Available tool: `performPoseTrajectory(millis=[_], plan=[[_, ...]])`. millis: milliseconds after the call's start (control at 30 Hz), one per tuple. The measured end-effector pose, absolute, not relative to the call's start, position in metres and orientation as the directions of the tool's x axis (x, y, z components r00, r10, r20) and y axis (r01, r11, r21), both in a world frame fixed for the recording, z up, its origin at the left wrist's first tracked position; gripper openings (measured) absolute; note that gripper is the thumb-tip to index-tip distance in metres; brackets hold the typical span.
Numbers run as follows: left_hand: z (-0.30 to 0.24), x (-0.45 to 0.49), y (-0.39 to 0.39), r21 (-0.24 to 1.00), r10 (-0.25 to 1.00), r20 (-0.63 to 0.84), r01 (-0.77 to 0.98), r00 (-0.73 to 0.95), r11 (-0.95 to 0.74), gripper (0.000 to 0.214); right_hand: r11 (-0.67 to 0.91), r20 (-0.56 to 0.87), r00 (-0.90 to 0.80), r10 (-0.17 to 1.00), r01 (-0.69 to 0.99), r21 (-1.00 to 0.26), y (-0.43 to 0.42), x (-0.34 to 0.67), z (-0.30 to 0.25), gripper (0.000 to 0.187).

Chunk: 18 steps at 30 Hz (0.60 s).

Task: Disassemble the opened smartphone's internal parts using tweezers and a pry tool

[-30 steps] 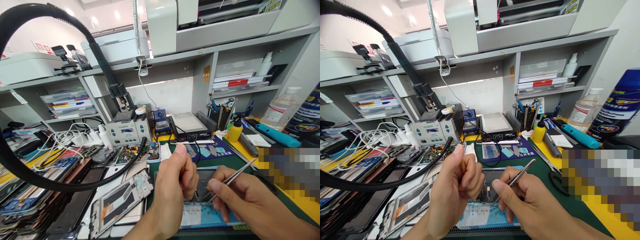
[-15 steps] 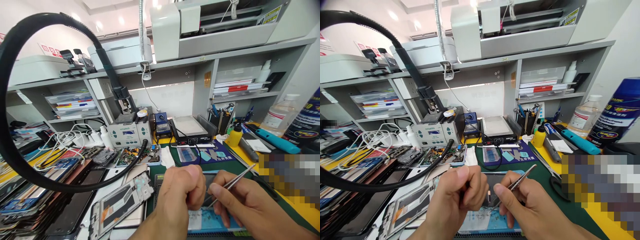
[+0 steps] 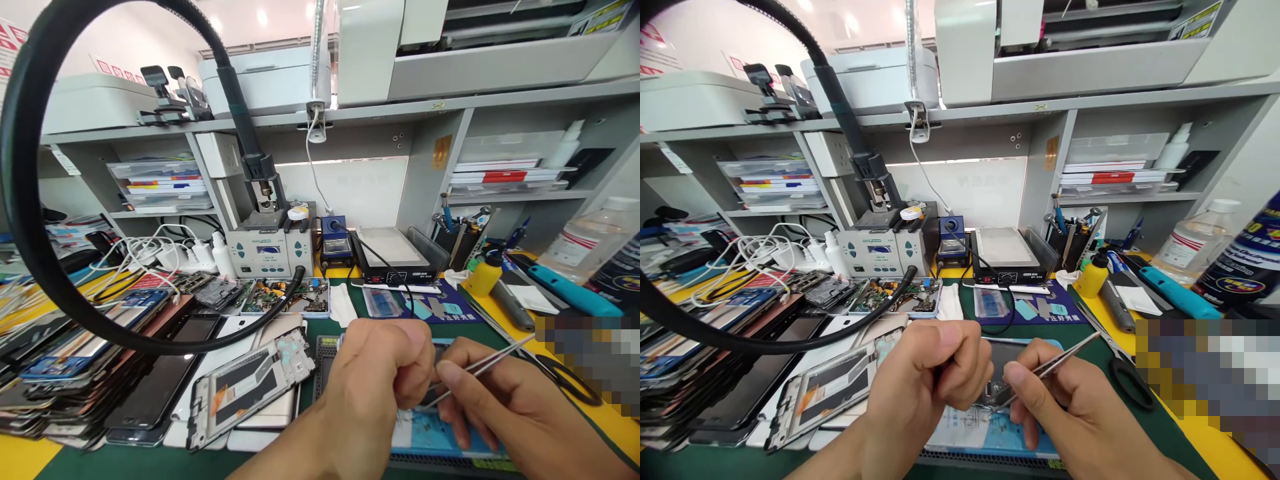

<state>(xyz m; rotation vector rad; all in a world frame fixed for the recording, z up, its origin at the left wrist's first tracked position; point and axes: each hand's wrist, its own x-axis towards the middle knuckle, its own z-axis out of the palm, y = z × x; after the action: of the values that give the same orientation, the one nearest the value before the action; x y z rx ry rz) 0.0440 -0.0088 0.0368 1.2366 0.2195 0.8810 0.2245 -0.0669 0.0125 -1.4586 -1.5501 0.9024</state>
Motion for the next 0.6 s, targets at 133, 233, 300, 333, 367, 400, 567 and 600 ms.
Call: performPoseTrajectory(millis=[133, 233, 300, 333, 367, 400, 567, 600], plan=[[0.0375, 0.0437, -0.007, 0.88, 0.675, 0.307, -0.47, 0.671, 0.067, 0.046, 0.097, 0.09, -0.036, 0.995, 0.437, -0.894, -0.0681, 0.2243, 0.0165, 0.064], [0.04, 0.0434, -0.0053, 0.874, 0.675, 0.295, -0.477, 0.677, 0.096, 0.045, 0.095, 0.083, -0.047, 0.995, 0.444, -0.891, -0.069, 0.2253, 0.0166, 0.065], [0.0415, 0.0433, -0.0049, 0.872, 0.676, 0.284, -0.476, 0.679, 0.111, 0.045, 0.092, 0.078, -0.049, 0.996, 0.439, -0.894, -0.0696, 0.2258, 0.0161, 0.061], [0.042, 0.0433, -0.0048, 0.873, 0.677, 0.28, -0.474, 0.681, 0.116, 0.045, 0.084, 0.072, -0.046, 0.996, 0.438, -0.895, -0.0699, 0.226, 0.0158, 0.059], [0.0422, 0.0435, -0.0049, 0.874, 0.679, 0.274, -0.471, 0.681, 0.12, 0.045, 0.078, 0.066, -0.042, 0.997, 0.435, -0.897, -0.0702, 0.2262, 0.0156, 0.059], [0.0421, 0.0436, -0.0049, 0.875, 0.679, 0.27, -0.468, 0.683, 0.123, 0.045, 0.072, 0.06, -0.041, 0.997, 0.433, -0.899, -0.0706, 0.2263, 0.0154, 0.06], [0.0402, 0.0438, -0.0047, 0.882, 0.682, 0.256, -0.455, 0.685, 0.126, 0.047, 0.054, 0.045, -0.031, 0.998, 0.406, -0.912, -0.0727, 0.227, 0.0139, 0.055], [0.0399, 0.0436, -0.0046, 0.883, 0.683, 0.255, -0.453, 0.685, 0.124, 0.047, 0.054, 0.045, -0.031, 0.999, 0.404, -0.913, -0.073, 0.2272, 0.0137, 0.053]])
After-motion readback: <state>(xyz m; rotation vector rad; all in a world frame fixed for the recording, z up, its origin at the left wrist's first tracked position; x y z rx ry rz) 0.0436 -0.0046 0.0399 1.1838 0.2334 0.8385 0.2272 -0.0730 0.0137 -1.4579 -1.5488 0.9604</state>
